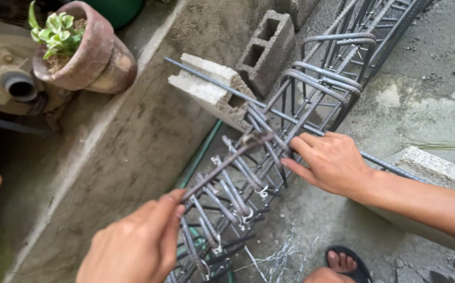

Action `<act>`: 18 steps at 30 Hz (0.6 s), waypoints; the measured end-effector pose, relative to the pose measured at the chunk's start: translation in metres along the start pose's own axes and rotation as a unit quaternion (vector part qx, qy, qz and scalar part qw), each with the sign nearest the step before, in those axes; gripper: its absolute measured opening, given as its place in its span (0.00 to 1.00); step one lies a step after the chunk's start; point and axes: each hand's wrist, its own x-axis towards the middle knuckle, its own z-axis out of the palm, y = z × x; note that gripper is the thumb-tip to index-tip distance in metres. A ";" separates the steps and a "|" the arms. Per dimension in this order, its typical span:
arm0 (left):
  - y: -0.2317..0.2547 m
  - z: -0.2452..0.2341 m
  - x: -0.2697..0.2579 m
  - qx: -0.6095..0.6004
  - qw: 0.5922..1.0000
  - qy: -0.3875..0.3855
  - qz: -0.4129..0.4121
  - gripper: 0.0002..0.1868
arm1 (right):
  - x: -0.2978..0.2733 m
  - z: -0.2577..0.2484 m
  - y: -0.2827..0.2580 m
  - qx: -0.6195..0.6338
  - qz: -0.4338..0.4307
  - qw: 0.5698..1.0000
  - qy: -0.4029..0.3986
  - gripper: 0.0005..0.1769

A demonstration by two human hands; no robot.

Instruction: Tying steel rebar together with wire using a manual twisting tool

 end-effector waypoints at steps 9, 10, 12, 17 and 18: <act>0.011 0.033 -0.012 -0.108 0.993 -0.002 0.037 0.09 | 0.025 -0.032 -0.013 0.073 0.128 0.968 -0.203 0.18; 0.006 0.034 -0.021 -0.112 0.993 0.004 0.036 0.09 | 0.029 -0.031 0.002 0.067 0.125 0.969 -0.201 0.18; -0.004 0.039 -0.041 -0.115 0.991 -0.036 0.054 0.10 | 0.026 -0.026 0.027 0.089 0.071 0.954 -0.276 0.12; 0.039 0.177 -0.081 -0.154 0.908 -0.356 -0.157 0.20 | 0.049 -0.042 0.009 0.025 0.079 0.976 -0.202 0.11; 0.057 0.224 -0.089 -0.201 0.841 -0.381 -0.326 0.28 | 0.052 -0.034 0.009 -0.009 0.042 0.984 -0.173 0.11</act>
